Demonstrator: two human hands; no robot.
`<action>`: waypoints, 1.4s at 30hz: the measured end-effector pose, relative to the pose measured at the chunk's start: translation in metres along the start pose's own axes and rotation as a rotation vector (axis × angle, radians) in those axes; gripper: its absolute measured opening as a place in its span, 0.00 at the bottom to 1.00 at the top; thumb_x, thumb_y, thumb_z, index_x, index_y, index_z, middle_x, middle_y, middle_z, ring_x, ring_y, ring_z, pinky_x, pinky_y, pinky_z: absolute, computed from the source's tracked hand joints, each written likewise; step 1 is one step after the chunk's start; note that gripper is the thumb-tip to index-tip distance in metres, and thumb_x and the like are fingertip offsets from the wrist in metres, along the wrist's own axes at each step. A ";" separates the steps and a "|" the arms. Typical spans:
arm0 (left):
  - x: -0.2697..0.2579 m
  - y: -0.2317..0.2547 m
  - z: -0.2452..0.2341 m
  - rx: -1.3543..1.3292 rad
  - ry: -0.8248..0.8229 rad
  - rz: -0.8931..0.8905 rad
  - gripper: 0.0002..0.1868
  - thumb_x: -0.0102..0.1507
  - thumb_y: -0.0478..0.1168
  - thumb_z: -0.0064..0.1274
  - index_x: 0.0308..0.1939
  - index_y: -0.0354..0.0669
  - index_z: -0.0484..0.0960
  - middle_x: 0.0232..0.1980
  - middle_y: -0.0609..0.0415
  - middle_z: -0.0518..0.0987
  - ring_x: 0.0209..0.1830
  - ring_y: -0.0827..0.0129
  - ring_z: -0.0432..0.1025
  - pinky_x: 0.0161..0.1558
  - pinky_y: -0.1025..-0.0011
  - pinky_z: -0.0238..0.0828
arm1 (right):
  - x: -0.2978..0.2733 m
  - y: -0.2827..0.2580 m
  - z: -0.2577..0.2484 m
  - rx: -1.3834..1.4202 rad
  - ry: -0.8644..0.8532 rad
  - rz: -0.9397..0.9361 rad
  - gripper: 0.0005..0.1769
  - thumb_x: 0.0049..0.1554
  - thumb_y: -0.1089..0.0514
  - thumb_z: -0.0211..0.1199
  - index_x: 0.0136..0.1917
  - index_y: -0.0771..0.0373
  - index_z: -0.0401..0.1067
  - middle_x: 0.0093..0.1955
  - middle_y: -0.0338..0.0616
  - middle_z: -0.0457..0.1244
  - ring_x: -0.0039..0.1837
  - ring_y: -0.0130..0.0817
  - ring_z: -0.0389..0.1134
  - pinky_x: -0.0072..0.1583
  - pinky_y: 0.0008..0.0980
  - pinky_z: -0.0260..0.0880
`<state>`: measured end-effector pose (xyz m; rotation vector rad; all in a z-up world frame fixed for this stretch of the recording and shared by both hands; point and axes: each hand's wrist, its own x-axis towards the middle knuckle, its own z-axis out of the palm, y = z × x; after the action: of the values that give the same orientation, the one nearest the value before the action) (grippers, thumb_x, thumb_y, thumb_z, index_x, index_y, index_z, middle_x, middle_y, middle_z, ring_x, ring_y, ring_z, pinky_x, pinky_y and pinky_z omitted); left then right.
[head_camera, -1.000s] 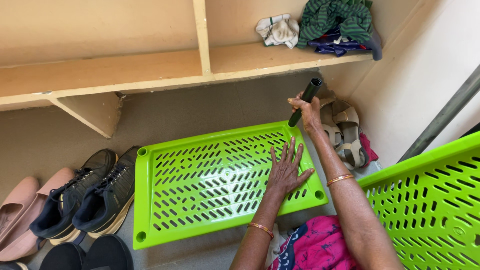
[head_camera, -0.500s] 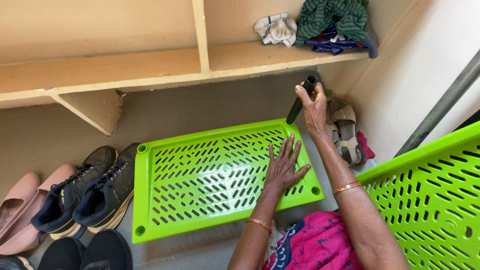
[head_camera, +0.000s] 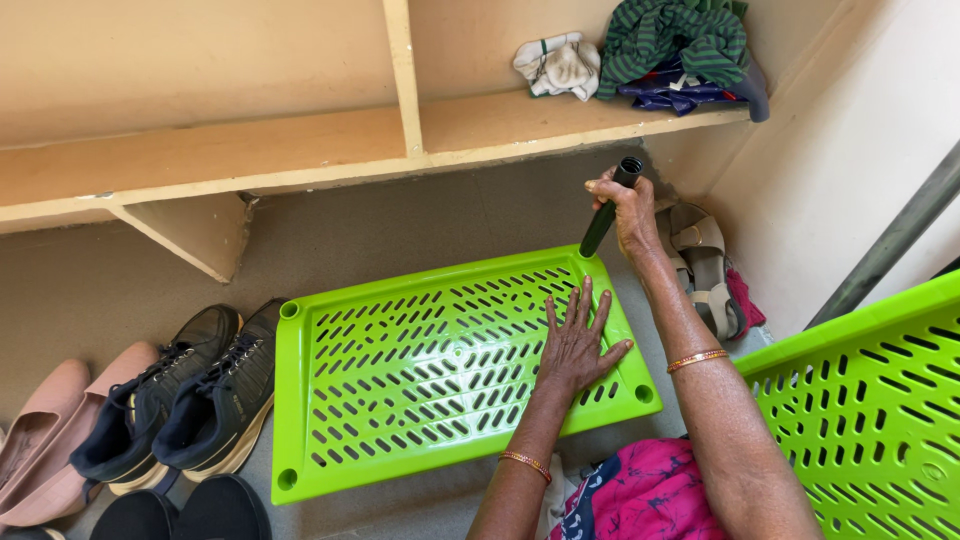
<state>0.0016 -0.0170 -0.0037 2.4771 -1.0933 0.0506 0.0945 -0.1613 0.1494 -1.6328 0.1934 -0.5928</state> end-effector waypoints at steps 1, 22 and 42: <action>0.000 0.000 -0.001 0.005 0.007 0.002 0.51 0.65 0.76 0.27 0.83 0.52 0.43 0.86 0.43 0.33 0.85 0.51 0.35 0.76 0.34 0.19 | 0.000 -0.002 0.001 0.012 -0.009 -0.001 0.10 0.49 0.55 0.67 0.37 0.60 0.69 0.33 0.36 0.60 0.37 0.28 0.64 0.46 0.30 0.65; 0.001 -0.002 0.003 -0.051 -0.036 -0.009 0.54 0.62 0.79 0.29 0.83 0.52 0.43 0.86 0.44 0.34 0.84 0.50 0.37 0.76 0.35 0.19 | 0.006 0.010 -0.010 0.026 -0.126 0.039 0.09 0.51 0.57 0.68 0.40 0.60 0.68 0.34 0.37 0.62 0.40 0.29 0.64 0.50 0.31 0.67; -0.124 -0.011 -0.061 0.035 -0.019 0.212 0.47 0.65 0.75 0.33 0.81 0.57 0.53 0.85 0.44 0.46 0.84 0.49 0.41 0.76 0.35 0.26 | -0.054 0.123 -0.033 -0.306 0.001 0.254 0.38 0.53 0.43 0.69 0.68 0.70 0.66 0.60 0.55 0.69 0.62 0.40 0.71 0.65 0.36 0.69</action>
<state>-0.0674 0.1008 0.0226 2.3868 -1.3698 0.1097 0.0589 -0.1851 0.0183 -1.8649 0.5047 -0.3819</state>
